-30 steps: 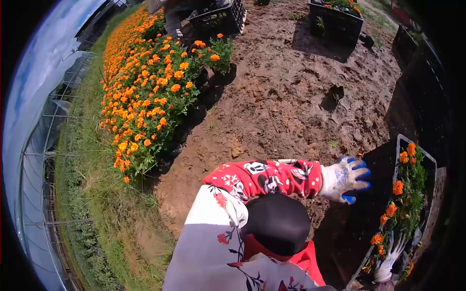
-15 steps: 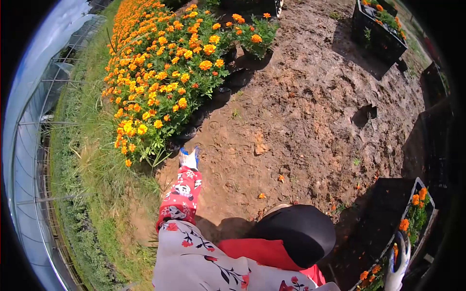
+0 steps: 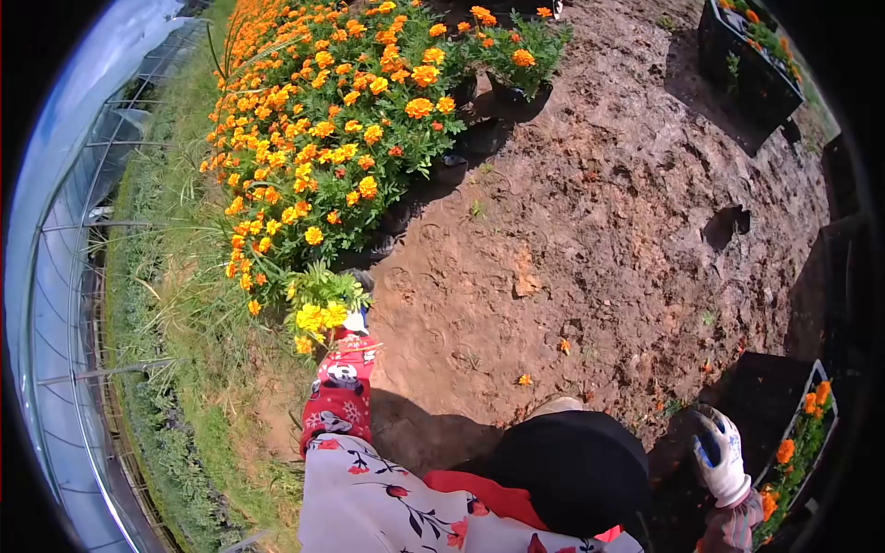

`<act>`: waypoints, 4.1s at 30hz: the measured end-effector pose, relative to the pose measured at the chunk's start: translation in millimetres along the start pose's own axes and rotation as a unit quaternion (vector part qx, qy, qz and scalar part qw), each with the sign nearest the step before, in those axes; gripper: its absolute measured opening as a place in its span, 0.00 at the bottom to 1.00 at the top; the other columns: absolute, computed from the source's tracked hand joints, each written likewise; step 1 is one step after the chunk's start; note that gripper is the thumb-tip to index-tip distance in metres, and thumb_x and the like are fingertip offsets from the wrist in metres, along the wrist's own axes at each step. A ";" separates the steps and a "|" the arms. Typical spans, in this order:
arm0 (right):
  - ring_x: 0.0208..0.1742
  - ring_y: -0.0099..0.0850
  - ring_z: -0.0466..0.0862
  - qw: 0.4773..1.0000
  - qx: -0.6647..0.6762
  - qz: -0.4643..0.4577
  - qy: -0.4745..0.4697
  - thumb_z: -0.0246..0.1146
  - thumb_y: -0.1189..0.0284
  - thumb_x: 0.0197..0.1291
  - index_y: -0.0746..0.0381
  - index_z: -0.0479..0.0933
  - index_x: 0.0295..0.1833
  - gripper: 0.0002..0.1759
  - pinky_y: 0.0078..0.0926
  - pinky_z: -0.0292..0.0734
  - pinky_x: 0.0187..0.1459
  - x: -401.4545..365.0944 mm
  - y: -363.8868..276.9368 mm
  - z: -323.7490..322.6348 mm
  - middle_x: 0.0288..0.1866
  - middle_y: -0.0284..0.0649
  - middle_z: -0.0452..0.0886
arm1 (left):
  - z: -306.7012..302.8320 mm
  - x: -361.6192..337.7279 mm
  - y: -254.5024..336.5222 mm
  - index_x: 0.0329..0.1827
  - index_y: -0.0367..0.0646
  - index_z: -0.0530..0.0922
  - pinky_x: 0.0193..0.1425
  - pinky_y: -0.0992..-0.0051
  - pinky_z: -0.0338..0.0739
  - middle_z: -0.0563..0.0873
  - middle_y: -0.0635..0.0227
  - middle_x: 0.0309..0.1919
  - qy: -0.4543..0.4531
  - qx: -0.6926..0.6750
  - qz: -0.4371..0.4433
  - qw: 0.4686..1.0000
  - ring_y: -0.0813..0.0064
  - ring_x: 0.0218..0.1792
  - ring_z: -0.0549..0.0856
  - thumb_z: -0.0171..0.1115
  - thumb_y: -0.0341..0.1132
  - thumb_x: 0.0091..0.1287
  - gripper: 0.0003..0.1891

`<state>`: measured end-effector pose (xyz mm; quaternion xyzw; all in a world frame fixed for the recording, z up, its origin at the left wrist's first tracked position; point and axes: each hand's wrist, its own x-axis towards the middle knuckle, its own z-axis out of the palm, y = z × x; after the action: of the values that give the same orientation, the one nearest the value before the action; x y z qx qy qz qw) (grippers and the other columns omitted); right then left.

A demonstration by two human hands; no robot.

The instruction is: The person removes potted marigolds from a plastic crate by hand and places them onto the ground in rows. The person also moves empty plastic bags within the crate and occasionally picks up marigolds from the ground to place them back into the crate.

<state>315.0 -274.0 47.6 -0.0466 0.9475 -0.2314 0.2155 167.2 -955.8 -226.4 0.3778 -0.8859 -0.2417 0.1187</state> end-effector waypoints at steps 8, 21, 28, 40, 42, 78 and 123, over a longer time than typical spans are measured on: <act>0.58 0.50 0.71 0.999 0.013 0.010 0.044 0.61 0.72 0.52 0.58 0.75 0.56 0.22 0.43 0.64 0.61 6.4 9.2 21.8 0.56 0.51 0.74 | 46.8 83.5 -3.9 0.46 0.40 0.81 0.48 0.73 0.74 0.85 0.61 0.38 -0.099 -0.032 0.093 0.990 0.72 0.39 0.82 0.59 0.50 0.63 0.21; 0.39 0.47 0.76 0.988 0.114 -0.050 0.088 0.60 0.72 0.55 0.59 0.77 0.50 0.15 0.41 0.71 0.41 37.2 -7.4 32.3 0.35 0.47 0.75 | 25.7 -75.0 123.6 0.45 0.43 0.78 0.45 0.69 0.75 0.82 0.64 0.37 -0.237 -0.156 0.226 0.932 0.69 0.37 0.80 0.56 0.52 0.62 0.21; 0.29 0.41 0.82 0.922 0.214 -0.124 0.297 0.64 0.65 0.56 0.59 0.81 0.44 0.13 0.33 0.76 0.30 78.5 -59.3 13.8 0.30 0.44 0.82 | 79.1 -215.8 239.3 0.50 0.42 0.75 0.49 0.66 0.76 0.81 0.61 0.42 -0.520 -0.259 0.337 0.740 0.66 0.41 0.80 0.50 0.50 0.66 0.21; 0.30 0.40 0.80 0.931 -0.014 -0.173 0.320 0.61 0.72 0.48 0.57 0.76 0.46 0.16 0.40 0.73 0.32 134.6 -69.5 33.5 0.25 0.41 0.77 | 80.8 -275.8 283.4 0.59 0.42 0.69 0.55 0.61 0.77 0.79 0.57 0.51 -0.561 -0.329 0.330 0.684 0.61 0.49 0.80 0.40 0.48 0.71 0.23; 0.30 0.40 0.80 0.920 0.037 -0.198 0.335 0.60 0.73 0.48 0.57 0.77 0.45 0.15 0.40 0.73 0.33 139.5 -77.3 35.5 0.26 0.41 0.78 | 70.1 -274.5 277.8 0.61 0.41 0.68 0.56 0.60 0.77 0.78 0.57 0.53 -0.588 -0.385 0.229 0.673 0.60 0.50 0.80 0.38 0.48 0.72 0.23; 0.54 0.50 0.73 0.946 0.230 0.174 0.150 0.63 0.63 0.54 0.64 0.73 0.53 0.23 0.41 0.67 0.55 167.8 18.5 181.6 0.50 0.53 0.76 | 70.5 -86.0 177.8 0.59 0.43 0.67 0.28 0.76 0.72 0.80 0.63 0.39 -0.181 -0.348 -0.032 0.919 0.74 0.33 0.78 0.70 0.34 0.56 0.29; 0.58 0.35 0.75 0.453 0.888 -0.030 0.079 0.47 0.66 0.67 0.62 0.68 0.62 0.21 0.34 0.69 0.60 196.2 39.6 206.9 0.60 0.41 0.75 | -26.4 -247.1 378.8 0.52 0.44 0.79 0.30 0.73 0.75 0.82 0.63 0.30 -0.552 -0.124 0.488 0.665 0.72 0.27 0.82 0.67 0.41 0.57 0.20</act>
<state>227.3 -362.3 -211.9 0.1603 0.2389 -0.9560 0.0575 115.3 -558.7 -14.5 -0.3288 -0.8090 -0.4210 -0.2454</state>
